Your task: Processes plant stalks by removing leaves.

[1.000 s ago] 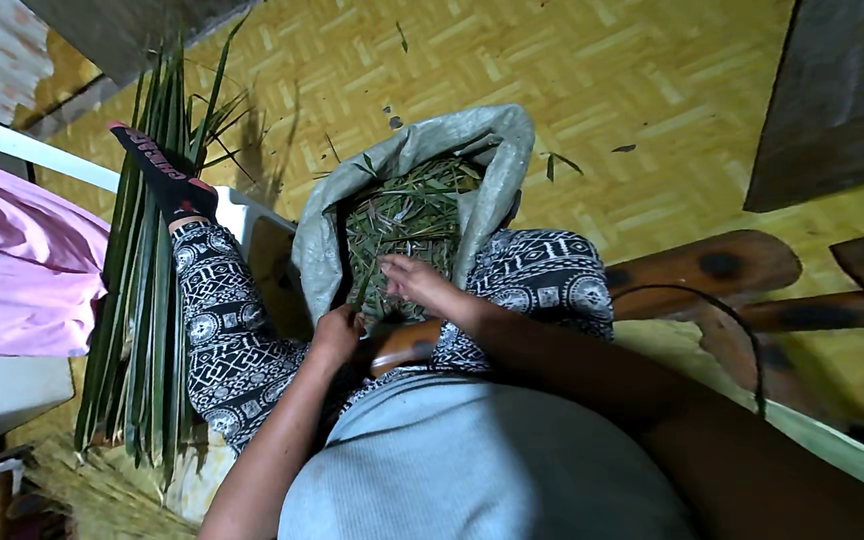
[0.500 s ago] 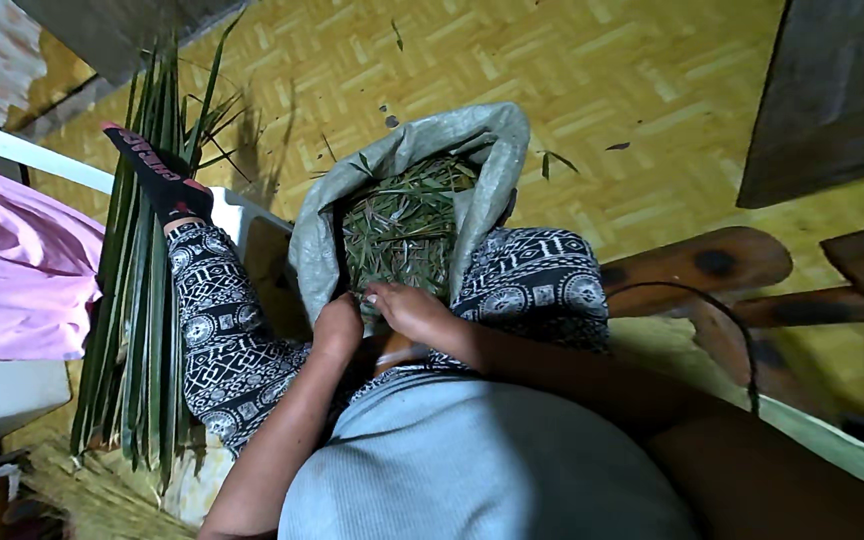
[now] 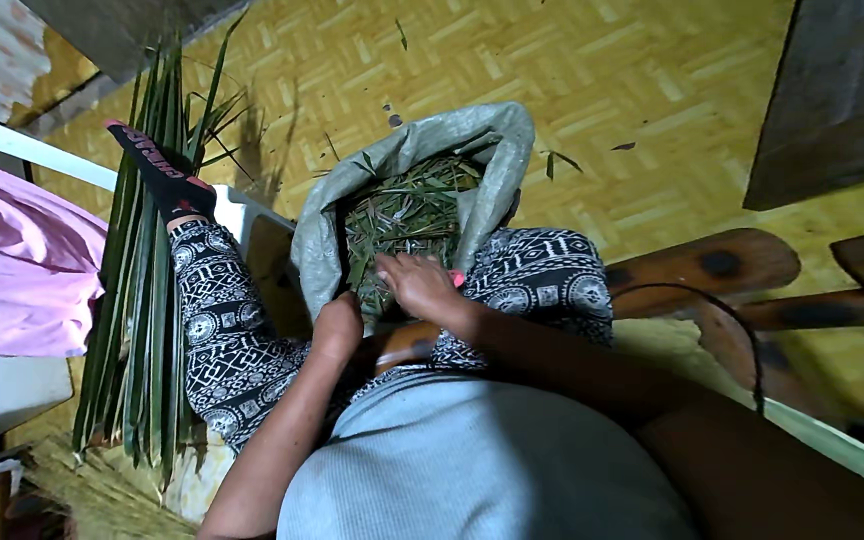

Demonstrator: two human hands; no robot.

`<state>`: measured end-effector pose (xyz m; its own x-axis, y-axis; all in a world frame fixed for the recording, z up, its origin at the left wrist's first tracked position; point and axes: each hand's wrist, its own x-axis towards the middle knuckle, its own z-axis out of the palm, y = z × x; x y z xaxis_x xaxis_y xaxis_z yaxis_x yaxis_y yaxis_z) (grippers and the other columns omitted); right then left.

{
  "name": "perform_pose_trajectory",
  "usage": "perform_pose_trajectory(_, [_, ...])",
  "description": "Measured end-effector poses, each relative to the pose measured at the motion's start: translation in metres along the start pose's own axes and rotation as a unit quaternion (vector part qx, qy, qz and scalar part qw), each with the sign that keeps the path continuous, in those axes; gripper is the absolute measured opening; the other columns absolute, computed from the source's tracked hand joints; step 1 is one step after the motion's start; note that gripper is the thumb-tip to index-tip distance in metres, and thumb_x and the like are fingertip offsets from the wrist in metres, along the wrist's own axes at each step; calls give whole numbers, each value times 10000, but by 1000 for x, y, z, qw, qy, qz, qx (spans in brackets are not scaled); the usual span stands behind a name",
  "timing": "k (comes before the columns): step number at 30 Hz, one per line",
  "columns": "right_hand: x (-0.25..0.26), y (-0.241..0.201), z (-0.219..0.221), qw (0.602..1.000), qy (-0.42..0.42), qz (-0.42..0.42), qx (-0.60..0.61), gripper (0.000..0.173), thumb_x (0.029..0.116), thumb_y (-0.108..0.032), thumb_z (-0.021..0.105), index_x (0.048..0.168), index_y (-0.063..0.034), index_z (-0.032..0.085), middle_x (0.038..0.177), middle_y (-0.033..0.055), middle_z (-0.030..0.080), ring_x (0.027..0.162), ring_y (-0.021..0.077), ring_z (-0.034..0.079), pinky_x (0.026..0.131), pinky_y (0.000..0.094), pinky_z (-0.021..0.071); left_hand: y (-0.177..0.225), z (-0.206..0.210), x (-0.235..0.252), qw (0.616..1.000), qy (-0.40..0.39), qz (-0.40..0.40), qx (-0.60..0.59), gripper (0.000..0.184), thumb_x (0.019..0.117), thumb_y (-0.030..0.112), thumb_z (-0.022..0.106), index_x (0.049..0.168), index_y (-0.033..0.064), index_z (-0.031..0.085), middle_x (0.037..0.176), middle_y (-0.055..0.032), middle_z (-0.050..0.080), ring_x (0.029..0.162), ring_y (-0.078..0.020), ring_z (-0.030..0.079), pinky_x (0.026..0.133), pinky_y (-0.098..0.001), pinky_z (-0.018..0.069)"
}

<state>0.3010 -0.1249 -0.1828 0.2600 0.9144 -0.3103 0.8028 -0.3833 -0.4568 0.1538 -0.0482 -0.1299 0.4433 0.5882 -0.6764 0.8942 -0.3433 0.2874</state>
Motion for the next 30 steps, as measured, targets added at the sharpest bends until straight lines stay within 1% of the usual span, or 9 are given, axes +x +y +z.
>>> perform_pose_trajectory(4, [12, 18, -11, 995, 16, 81, 63, 461, 1131, -324, 363, 1495, -82, 511, 1368, 259, 605, 1248, 467, 596, 1027, 661, 442, -3, 1, -2, 1000, -5, 12, -23, 365, 1121, 244, 426, 1295, 0, 635, 1156, -233, 707, 1125, -382, 686, 1012, -565, 516])
perform_pose_trajectory(7, [10, 18, -16, 991, 24, 77, 109, 460, 1132, -317, 369, 1492, -70, 510, 1408, 244, 589, 1276, 452, 586, 1043, 657, 433, -7, -1, 1, 997, -15, 14, -71, 360, 1125, 226, 414, 1305, -9, 618, 1122, -217, 709, 1084, -350, 691, 1001, -533, 520])
perform_pose_trajectory(11, [-11, 5, 1, 988, -20, -9, 155, 429, 1124, -305, 410, 1484, -109, 536, 1402, 174, 620, 1277, 385, 603, 1069, 636, 428, -8, -4, 4, 987, -30, 10, -158, 367, 1140, 239, 378, 1262, -21, 608, 983, -150, 709, 863, -223, 688, 848, -413, 562])
perform_pose_trajectory(13, [-16, 1, 9, 987, -27, -35, 155, 416, 1119, -286, 434, 1477, -106, 547, 1399, 169, 626, 1277, 377, 606, 1077, 631, 417, -8, -5, 5, 979, -48, 3, -199, 363, 1144, 240, 364, 1260, -5, 605, 908, -88, 698, 717, -130, 631, 723, -316, 538])
perform_pose_trajectory(17, [-6, 10, 6, 990, -23, -12, 138, 431, 1126, -305, 408, 1492, -114, 531, 1402, 187, 618, 1291, 400, 591, 1090, 637, 404, -10, -4, 2, 969, -66, 4, -240, 342, 1141, 234, 380, 1228, 11, 624, 833, -36, 676, 610, -68, 564, 615, -243, 492])
perform_pose_trajectory(19, [3, 17, -1, 991, -18, 35, 131, 443, 1130, -314, 386, 1491, -97, 527, 1416, 214, 599, 1297, 432, 578, 1077, 649, 411, -11, -3, 0, 976, -58, 15, -211, 337, 1137, 227, 390, 1228, 13, 635, 854, -45, 681, 646, -81, 581, 645, -263, 505])
perform_pose_trajectory(22, [11, 23, -12, 985, 16, 95, 144, 448, 1130, -320, 377, 1481, -88, 532, 1422, 217, 592, 1271, 439, 596, 1029, 662, 447, -10, -4, -2, 988, -37, 22, -150, 341, 1130, 214, 415, 1280, 1, 637, 975, -129, 707, 848, -190, 674, 845, -380, 554])
perform_pose_trajectory(24, [9, 18, -15, 984, 16, 85, 157, 449, 1129, -323, 382, 1484, -91, 531, 1423, 209, 593, 1277, 425, 596, 1031, 655, 452, -10, -3, -3, 992, -18, 29, -125, 346, 1125, 203, 427, 1315, -9, 623, 1025, -175, 712, 937, -259, 696, 921, -439, 547])
perform_pose_trajectory(30, [-12, -7, -3, 989, -44, 3, 139, 417, 1123, -310, 420, 1468, -120, 558, 1395, 167, 628, 1267, 372, 614, 1069, 621, 433, -3, -1, -2, 998, 1, 25, -55, 376, 1121, 216, 426, 1396, 21, 590, 1164, -232, 704, 1103, -366, 690, 1013, -545, 514])
